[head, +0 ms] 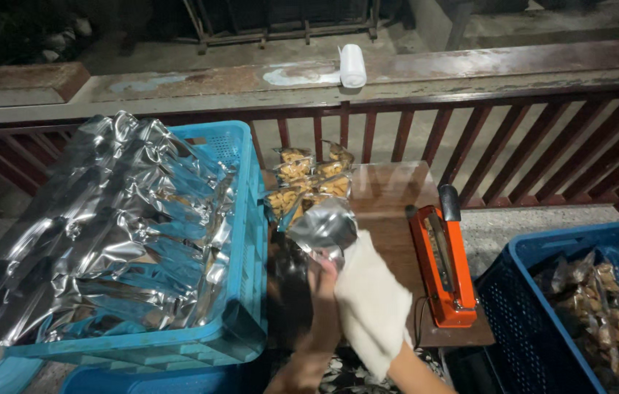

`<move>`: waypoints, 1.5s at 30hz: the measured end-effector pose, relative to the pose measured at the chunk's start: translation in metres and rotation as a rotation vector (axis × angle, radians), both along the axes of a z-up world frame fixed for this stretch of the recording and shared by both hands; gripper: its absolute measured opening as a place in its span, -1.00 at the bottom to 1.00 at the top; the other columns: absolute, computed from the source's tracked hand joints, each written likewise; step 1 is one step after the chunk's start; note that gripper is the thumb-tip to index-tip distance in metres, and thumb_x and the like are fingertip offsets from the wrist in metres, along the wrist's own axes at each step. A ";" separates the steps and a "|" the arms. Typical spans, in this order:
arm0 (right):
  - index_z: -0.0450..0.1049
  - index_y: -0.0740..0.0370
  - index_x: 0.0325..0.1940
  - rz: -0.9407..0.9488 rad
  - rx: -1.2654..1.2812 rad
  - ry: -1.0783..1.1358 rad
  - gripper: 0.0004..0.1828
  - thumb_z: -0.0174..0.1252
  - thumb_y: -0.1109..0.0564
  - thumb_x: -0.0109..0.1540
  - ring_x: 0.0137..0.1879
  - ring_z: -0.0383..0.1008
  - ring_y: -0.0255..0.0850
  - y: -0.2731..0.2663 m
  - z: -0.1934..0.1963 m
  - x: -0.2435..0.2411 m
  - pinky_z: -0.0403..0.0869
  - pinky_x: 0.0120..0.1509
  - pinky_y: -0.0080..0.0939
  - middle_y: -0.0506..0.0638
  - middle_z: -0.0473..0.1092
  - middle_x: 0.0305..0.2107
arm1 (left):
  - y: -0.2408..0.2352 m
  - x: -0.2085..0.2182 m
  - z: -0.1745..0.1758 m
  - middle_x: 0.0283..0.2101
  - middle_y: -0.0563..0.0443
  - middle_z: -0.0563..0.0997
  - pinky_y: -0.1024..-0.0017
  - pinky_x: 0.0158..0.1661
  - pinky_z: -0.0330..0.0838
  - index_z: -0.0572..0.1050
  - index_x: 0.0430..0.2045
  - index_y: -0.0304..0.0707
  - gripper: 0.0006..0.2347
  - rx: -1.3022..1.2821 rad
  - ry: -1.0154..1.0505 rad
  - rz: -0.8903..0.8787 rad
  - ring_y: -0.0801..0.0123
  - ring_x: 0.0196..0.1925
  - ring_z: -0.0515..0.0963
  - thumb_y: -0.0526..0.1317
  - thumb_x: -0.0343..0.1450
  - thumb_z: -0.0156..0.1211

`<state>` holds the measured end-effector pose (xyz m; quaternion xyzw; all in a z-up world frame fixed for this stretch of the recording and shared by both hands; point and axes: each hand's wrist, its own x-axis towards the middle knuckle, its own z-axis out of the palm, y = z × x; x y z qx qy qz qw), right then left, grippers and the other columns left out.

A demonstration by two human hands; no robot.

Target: The person sits at a table and repeatedly wipes the exterior of clear plastic snack bags filled with chips using a white cloth. They handle the bags one by one, cleaning them before placing them into a blue basket.

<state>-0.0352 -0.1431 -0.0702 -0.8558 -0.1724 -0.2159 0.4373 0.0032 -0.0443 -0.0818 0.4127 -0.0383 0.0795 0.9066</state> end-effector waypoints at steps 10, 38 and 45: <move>0.41 0.17 0.19 -0.083 -0.133 0.043 -0.54 0.19 0.04 0.21 0.06 0.55 -0.04 -0.050 -0.037 -0.009 0.49 0.16 -0.11 0.11 0.50 -0.05 | -0.002 0.044 -0.007 -0.12 0.19 0.41 0.54 -0.12 0.29 0.28 0.25 -0.17 -0.62 -0.030 0.025 0.105 0.55 -0.16 0.35 -0.09 0.55 0.03; 0.34 0.40 0.35 0.453 0.677 0.537 -0.31 0.35 0.39 0.12 0.07 0.52 -0.13 -0.139 -0.182 0.224 0.55 0.16 -0.08 0.18 0.48 0.07 | 0.007 0.077 -0.154 0.30 -0.22 0.44 0.29 0.24 0.39 0.22 0.30 -0.23 -0.44 0.817 0.039 -0.109 0.13 0.30 0.49 -0.32 0.39 0.29; 0.18 0.09 0.47 0.280 0.361 0.479 -0.01 0.44 0.27 0.00 0.15 0.43 -0.21 -0.127 -0.175 0.258 0.43 0.23 -0.15 0.04 0.42 0.15 | 0.059 0.071 -0.102 0.08 -0.10 0.64 0.42 -0.03 0.54 0.47 0.07 -0.24 -0.67 0.815 0.214 0.012 0.34 -0.02 0.65 -0.34 0.39 0.21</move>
